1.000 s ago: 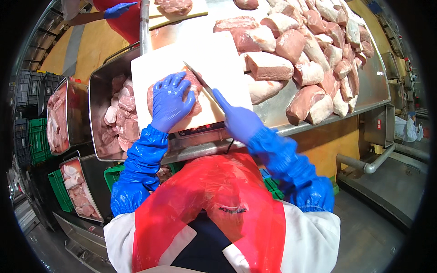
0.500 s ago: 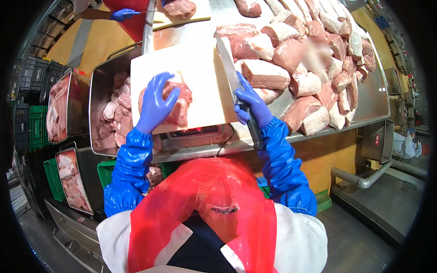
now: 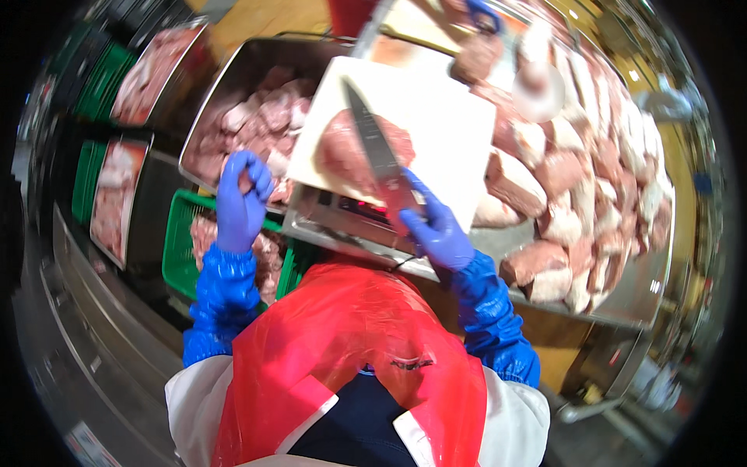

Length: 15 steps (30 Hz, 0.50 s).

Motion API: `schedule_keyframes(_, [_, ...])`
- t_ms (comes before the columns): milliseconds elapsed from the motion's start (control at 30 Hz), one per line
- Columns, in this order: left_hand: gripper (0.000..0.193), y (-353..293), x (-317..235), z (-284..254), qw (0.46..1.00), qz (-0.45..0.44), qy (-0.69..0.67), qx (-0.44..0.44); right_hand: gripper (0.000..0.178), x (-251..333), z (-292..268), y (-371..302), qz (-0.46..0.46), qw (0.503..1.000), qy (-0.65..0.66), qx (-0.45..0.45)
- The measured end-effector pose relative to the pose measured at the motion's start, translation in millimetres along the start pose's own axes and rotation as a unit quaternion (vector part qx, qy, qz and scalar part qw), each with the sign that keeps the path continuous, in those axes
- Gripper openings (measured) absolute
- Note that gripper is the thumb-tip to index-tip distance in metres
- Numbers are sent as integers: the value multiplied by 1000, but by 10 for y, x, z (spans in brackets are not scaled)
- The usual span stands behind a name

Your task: The person cuts large pieces of raw meat on a white cutting board using a knife, then places the cut portions into a green basket. The person repeats this process with multiple pieces of meat throughout the clip.

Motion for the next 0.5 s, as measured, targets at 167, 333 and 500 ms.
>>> schedule_keyframes(167, [65, -1411, 371, -1523, 647, -65, 732, -206, 40, -315, -642, 927, -20, 982, -49, -179])
schedule_keyframes(333, [87, -116, 205, 182, 626, 269, 728, -70, 23, -150, 335, 1814, -195, 925, -70, -318])
schedule_keyframes(500, [54, 1144, 44, -1222, 812, 289, 461, -210, 22, 679, 1073, 1570, -163, 975, 78, -127])
Point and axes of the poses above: each hand's wrist, its own y-axis towards the middle knuckle, its own z-axis out of the palm, x = y × z, the point moved 4 cm from there along y, towards the middle knuckle, and after that the axes turned 4 degrees about -x, right-handed, at the moved point
